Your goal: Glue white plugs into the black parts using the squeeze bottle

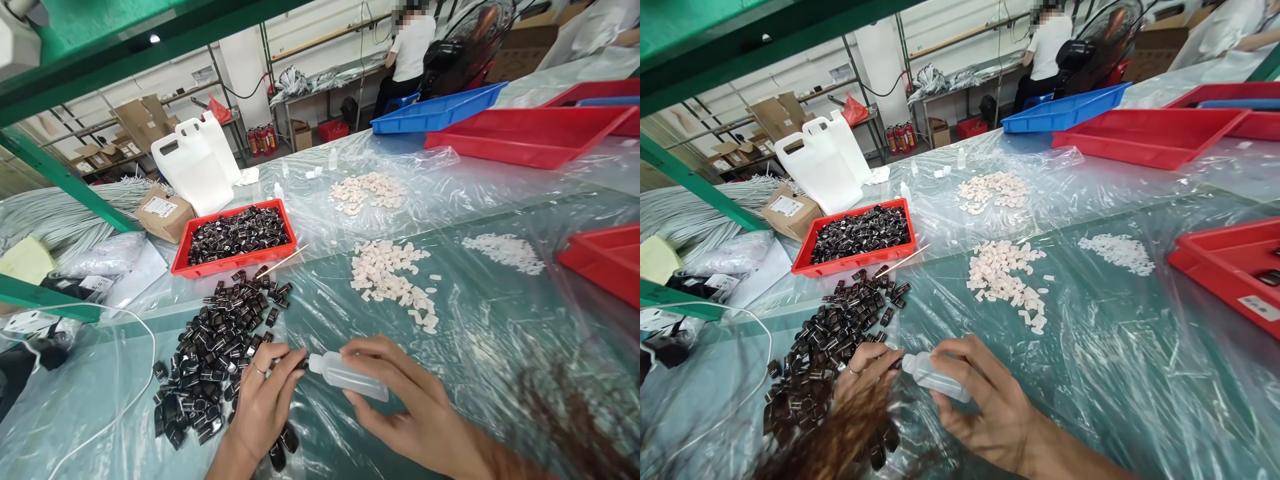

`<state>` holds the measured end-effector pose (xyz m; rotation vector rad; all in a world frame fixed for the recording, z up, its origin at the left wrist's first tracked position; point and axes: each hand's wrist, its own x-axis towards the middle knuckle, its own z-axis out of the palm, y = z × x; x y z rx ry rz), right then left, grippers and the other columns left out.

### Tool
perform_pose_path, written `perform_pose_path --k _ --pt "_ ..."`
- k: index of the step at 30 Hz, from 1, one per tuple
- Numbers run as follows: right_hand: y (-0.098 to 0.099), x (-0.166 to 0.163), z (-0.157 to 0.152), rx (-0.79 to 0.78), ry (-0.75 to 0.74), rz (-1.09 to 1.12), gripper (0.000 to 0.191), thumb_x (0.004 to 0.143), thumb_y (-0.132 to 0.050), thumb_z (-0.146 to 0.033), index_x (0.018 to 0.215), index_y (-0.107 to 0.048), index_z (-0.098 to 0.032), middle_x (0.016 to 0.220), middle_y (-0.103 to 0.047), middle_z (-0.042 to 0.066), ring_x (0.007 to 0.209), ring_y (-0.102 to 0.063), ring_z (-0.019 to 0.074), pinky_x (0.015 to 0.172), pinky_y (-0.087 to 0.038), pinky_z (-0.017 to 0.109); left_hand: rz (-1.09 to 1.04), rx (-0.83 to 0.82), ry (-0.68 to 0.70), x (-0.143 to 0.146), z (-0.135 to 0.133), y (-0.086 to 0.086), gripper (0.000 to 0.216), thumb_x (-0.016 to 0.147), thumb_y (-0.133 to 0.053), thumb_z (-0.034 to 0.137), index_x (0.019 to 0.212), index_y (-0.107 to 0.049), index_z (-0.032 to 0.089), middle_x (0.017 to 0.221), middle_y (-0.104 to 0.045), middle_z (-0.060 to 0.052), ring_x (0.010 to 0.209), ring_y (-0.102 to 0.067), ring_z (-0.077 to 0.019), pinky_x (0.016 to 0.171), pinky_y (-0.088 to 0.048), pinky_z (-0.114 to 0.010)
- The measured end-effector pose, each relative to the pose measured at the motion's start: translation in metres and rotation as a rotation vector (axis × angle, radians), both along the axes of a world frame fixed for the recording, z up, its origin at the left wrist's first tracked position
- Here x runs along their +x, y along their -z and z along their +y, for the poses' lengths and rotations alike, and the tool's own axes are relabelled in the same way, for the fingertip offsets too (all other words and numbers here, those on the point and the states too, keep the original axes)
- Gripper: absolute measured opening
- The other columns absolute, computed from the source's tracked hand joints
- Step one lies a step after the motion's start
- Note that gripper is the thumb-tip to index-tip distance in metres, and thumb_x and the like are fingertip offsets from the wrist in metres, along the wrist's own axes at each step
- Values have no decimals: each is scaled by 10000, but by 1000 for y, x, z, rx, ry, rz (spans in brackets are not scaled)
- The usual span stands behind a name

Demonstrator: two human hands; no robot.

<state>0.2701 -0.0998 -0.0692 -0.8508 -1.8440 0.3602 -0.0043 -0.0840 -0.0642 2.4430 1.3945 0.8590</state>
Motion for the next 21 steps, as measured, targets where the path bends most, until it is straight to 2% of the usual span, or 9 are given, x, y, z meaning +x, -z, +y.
perform_pose_path --k 3,8,11,13,15,17,20,21 --pt "0 1 3 14 -8 2 653 1015 -759 -107 1599 -670 -386 1220 -927 133 1018 -974 307 850 -833 379 -57 63 -15 2 2 -4 311 1006 -586 340 1312 -597 396 1031 -658 -33 806 -742 -194 564 -596 -242" --pt "5 3 2 54 15 -38 609 1049 -749 -116 1611 -679 -340 1225 -954 147 1066 -993 320 957 -852 440 -23 108 11 8 5 -18 250 1029 -554 348 1260 -645 370 1006 -655 -23 755 -704 -160 579 -567 -229" --pt "8 3 0 63 14 -29 608 1061 -754 -114 1628 -686 -323 1224 -950 141 1066 -990 304 998 -842 430 -7 135 -16 11 5 -21 241 1031 -551 351 1246 -660 364 1012 -651 -25 733 -692 -153 549 -541 -221" --pt "7 3 0 39 2 2 614 1045 -781 -116 1614 -707 -333 1235 -939 134 1058 -975 296 960 -830 393 10 139 -33 11 4 -20 239 1028 -555 361 1239 -667 361 1026 -655 -28 720 -691 -151 549 -538 -226" --pt "5 4 2 -31 -15 85 580 1029 -821 -132 1557 -758 -364 1252 -934 114 1051 -958 284 870 -802 330 32 138 -38 9 3 -19 247 1023 -559 368 1245 -665 353 1048 -658 -32 711 -695 -148 567 -549 -235" --pt "4 7 8 -201 -44 229 474 1038 -876 -179 1454 -828 -401 1251 -946 74 1037 -947 263 814 -766 280 47 132 -28 8 3 -19 262 1021 -553 364 1264 -653 348 1068 -662 -36 742 -710 -154 599 -565 -240" --pt "9 11 22 -471 -84 450 201 1102 -937 -362 1287 -861 -377 1156 -942 29 955 -916 218 773 -729 241 54 123 -30 6 2 -19 279 1038 -507 377 1288 -632 367 1093 -682 -23 876 -733 -175 699 -599 -261" --pt "12 11 27 -531 -93 503 196 1116 -939 -444 1260 -841 -354 1131 -930 26 919 -904 208 752 -722 241 59 125 -34 5 1 -18 285 1039 -497 387 1294 -623 381 1100 -693 -12 927 -734 -182 744 -607 -273"
